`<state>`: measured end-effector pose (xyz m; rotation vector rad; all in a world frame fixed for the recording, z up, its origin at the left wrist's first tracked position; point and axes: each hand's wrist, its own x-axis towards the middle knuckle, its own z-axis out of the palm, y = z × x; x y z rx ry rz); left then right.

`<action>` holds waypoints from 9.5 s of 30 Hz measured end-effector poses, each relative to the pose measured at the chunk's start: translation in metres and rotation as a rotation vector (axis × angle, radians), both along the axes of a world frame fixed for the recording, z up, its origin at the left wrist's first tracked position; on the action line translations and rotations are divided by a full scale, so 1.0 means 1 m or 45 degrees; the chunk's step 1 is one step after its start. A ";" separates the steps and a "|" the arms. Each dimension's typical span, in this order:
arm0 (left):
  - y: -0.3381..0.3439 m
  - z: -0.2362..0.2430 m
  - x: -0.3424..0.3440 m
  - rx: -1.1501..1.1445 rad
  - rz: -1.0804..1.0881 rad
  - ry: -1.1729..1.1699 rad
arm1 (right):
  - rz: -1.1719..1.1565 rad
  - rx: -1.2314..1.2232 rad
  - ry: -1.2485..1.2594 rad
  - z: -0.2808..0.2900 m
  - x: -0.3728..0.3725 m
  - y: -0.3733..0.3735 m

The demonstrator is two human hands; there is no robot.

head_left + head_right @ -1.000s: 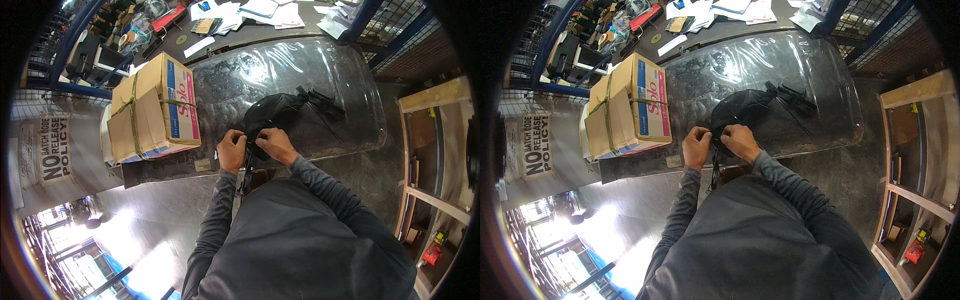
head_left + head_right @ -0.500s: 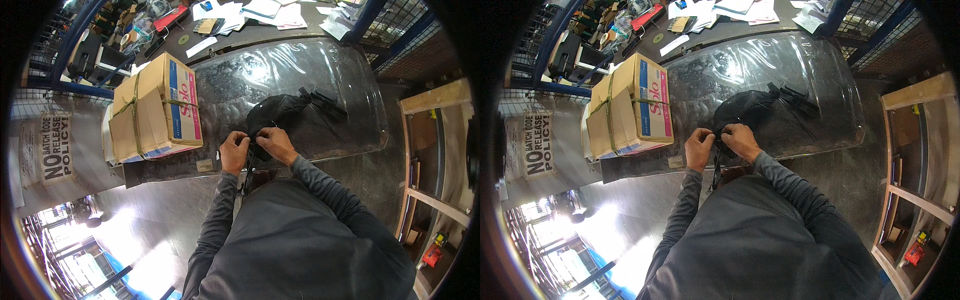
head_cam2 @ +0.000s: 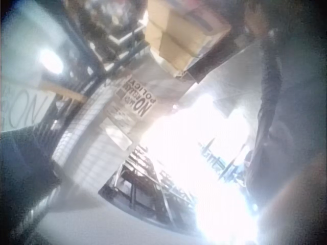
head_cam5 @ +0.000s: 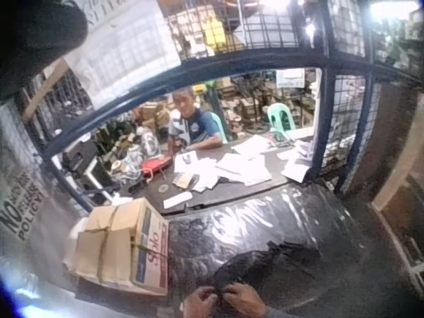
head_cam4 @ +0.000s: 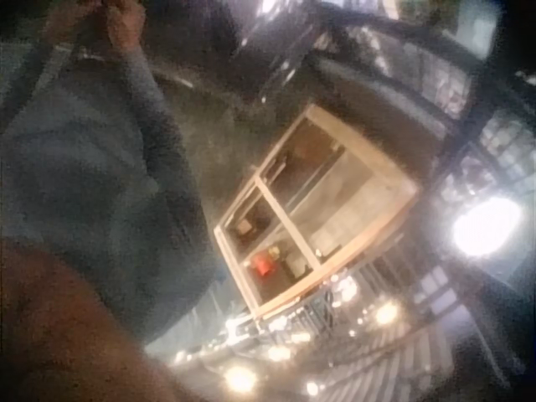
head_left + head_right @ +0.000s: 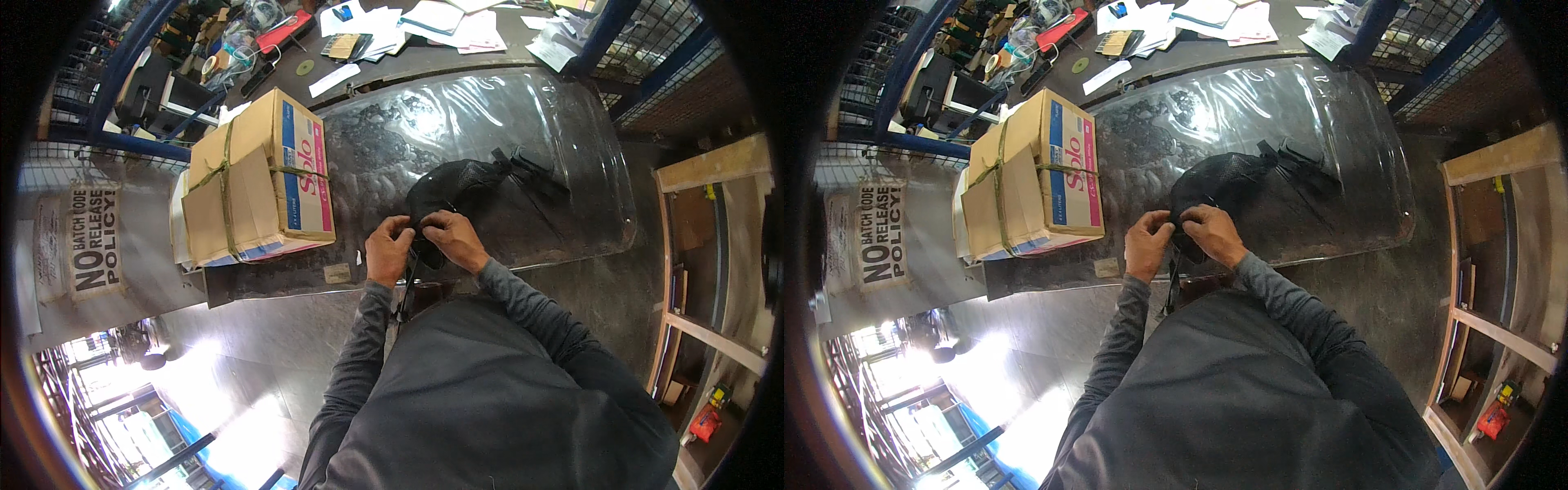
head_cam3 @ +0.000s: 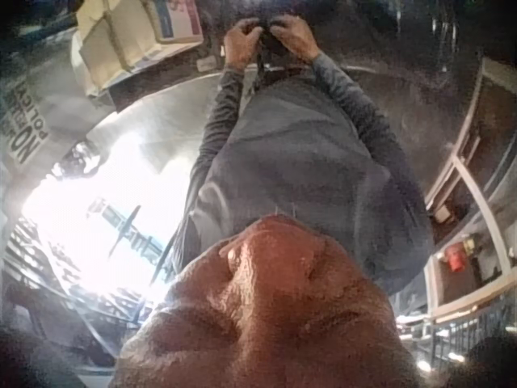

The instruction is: The person manipulates a black fabric bag on a metal workbench, threading a cord through its edge and adjusting the drawstring. They then use orange-handled scissors to trim excess cord. A second person briefly appears in the background.

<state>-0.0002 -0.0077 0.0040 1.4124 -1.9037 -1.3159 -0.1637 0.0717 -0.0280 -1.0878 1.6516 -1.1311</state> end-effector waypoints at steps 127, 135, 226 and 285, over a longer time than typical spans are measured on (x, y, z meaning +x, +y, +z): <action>-0.019 0.034 0.002 0.320 -0.951 0.038 | 0.262 0.252 -1.030 0.027 -0.033 0.039; -0.013 0.029 0.001 0.673 -0.728 0.207 | 0.201 0.242 -1.135 0.031 -0.034 0.040; 0.000 -0.017 0.010 -0.257 -0.467 -0.023 | -0.003 0.263 -0.662 0.055 -0.031 0.052; 0.037 -0.028 -0.004 -0.297 0.282 0.355 | 0.799 -0.631 0.632 0.056 -0.022 -0.058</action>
